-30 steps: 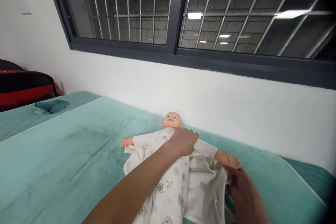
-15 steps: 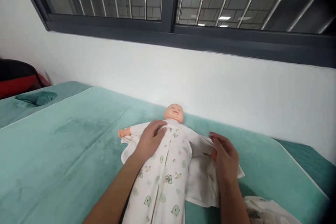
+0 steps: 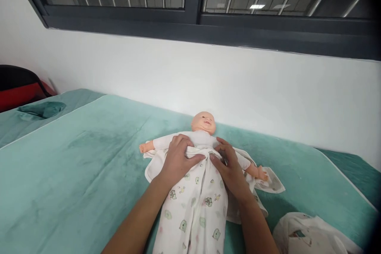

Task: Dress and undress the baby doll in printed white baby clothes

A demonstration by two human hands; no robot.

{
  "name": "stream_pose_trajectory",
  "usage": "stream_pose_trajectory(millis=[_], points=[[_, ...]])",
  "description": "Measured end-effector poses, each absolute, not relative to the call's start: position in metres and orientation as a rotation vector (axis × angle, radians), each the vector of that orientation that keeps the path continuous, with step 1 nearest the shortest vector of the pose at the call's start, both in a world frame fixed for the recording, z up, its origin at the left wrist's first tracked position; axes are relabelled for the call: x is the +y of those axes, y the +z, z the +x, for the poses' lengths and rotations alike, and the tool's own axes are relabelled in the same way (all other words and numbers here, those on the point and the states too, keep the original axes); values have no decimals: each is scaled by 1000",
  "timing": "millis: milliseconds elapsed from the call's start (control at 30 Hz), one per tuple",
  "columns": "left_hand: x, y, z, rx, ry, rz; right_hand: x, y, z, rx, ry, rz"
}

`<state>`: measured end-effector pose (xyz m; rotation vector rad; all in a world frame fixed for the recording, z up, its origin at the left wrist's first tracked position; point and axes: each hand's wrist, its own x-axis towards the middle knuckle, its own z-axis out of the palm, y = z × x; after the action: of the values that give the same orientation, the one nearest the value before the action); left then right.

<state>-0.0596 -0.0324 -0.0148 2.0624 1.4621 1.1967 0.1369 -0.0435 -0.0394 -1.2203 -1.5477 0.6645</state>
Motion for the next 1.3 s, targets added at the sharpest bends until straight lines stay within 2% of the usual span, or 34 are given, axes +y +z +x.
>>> stream_pose_trajectory(millis=[167,300,433,567,667,1033,1300], points=[[-37,-14,-58,1488,1135,2311,-49,-37,131,-1525,609,-1176],[-37,-11,-63,1542,1093,2235,-53,-37,135,-1449,654,-1118],[-39,6,-84,1476,710,2072,-55,-36,151,-1439,784,-1240],[-50,29,-115,1324,279,1949,-55,-33,165,-1659,995,-1280],[-56,37,-128,1231,127,1890,-57,-26,170,-1777,1115,-1310],[-57,34,-124,1219,-5,2069,-71,-1,183,-1968,1520,-1294],[-63,24,-124,1215,168,1969,-64,-20,172,-1816,1520,-1114]])
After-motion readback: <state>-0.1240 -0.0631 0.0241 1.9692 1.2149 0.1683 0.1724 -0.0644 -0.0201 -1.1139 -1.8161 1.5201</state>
